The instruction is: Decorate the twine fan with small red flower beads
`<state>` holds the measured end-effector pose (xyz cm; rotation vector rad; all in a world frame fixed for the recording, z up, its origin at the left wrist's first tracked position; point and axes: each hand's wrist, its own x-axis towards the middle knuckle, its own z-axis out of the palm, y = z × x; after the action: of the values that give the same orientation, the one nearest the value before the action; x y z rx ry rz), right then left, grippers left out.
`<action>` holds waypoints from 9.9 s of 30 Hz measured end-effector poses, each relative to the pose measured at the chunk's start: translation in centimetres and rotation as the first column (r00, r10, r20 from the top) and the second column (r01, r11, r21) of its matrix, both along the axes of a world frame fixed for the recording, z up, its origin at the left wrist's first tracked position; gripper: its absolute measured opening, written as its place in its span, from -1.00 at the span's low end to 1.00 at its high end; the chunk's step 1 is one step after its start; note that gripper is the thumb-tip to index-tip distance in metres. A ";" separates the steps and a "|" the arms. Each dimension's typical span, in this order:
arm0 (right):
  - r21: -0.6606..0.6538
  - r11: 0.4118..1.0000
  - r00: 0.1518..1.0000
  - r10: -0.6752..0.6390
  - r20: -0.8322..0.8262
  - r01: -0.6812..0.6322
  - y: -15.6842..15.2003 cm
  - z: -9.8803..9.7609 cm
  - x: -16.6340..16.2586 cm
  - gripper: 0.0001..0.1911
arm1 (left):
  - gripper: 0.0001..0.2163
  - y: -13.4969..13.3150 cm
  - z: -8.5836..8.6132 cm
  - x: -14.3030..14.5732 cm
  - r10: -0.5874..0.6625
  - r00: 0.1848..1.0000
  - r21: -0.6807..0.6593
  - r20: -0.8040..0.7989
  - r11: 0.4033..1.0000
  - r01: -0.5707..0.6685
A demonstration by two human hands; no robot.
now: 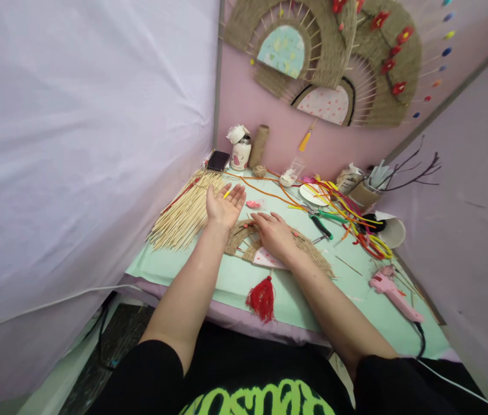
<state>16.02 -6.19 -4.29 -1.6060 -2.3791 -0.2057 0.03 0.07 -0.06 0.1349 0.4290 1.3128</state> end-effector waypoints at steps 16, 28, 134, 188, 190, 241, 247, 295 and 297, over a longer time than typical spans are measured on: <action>0.019 0.999 0.998 -0.029 -0.049 0.030 -0.3 0.7 0.2 -0.51 | -0.59 0.1 -0.2 0.1 0.004 1.000 0.004 -0.009 1.000 -0.004; 0.146 0.966 0.861 -0.116 -0.494 0.214 -1.4 0.4 4.9 -0.59 | -0.73 4.0 0.6 2.7 0.392 0.232 0.452 -0.890 0.823 0.344; -0.103 0.989 0.351 -0.136 -0.926 0.109 -2.1 1.2 4.5 -0.83 | -0.96 -1.0 -2.8 3.9 0.835 0.192 0.683 -0.516 0.266 0.680; 0.138 0.985 0.561 0.054 -0.826 0.108 -2.9 1.3 3.3 -0.86 | -0.65 -1.6 -2.3 3.8 -0.386 0.609 0.183 -0.693 0.722 0.667; 0.155 0.982 0.624 0.052 -0.779 0.111 -2.9 1.2 3.3 -0.86 | -0.66 -1.8 -2.4 4.1 -0.378 0.620 0.189 -0.688 0.732 0.655; 0.185 0.969 0.538 0.070 -0.840 0.163 -2.8 1.1 3.1 -0.85 | -0.75 0.1 -1.8 3.6 -0.411 0.871 0.069 -0.270 0.894 0.443; 0.175 0.979 0.576 0.084 -0.813 0.105 -3.3 3.4 2.8 -0.85 | -0.74 1.8 -0.5 1.6 -0.258 0.958 0.006 -0.123 0.965 0.260; 0.234 0.970 0.916 0.153 -0.371 -0.067 -1.0 1.4 -1.1 -0.36 | -0.42 -0.5 -0.4 2.0 -0.419 0.902 0.249 -0.102 0.867 0.431; 0.237 0.964 0.917 0.200 -0.346 -0.120 -1.0 1.4 -1.1 -0.37 | -0.40 -0.6 -0.4 2.0 -0.447 0.889 0.254 -0.102 0.852 0.458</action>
<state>14.90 -7.22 -2.94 -1.2205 -2.1048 -0.1083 2.08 -0.54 -0.49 0.4667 0.2256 0.8935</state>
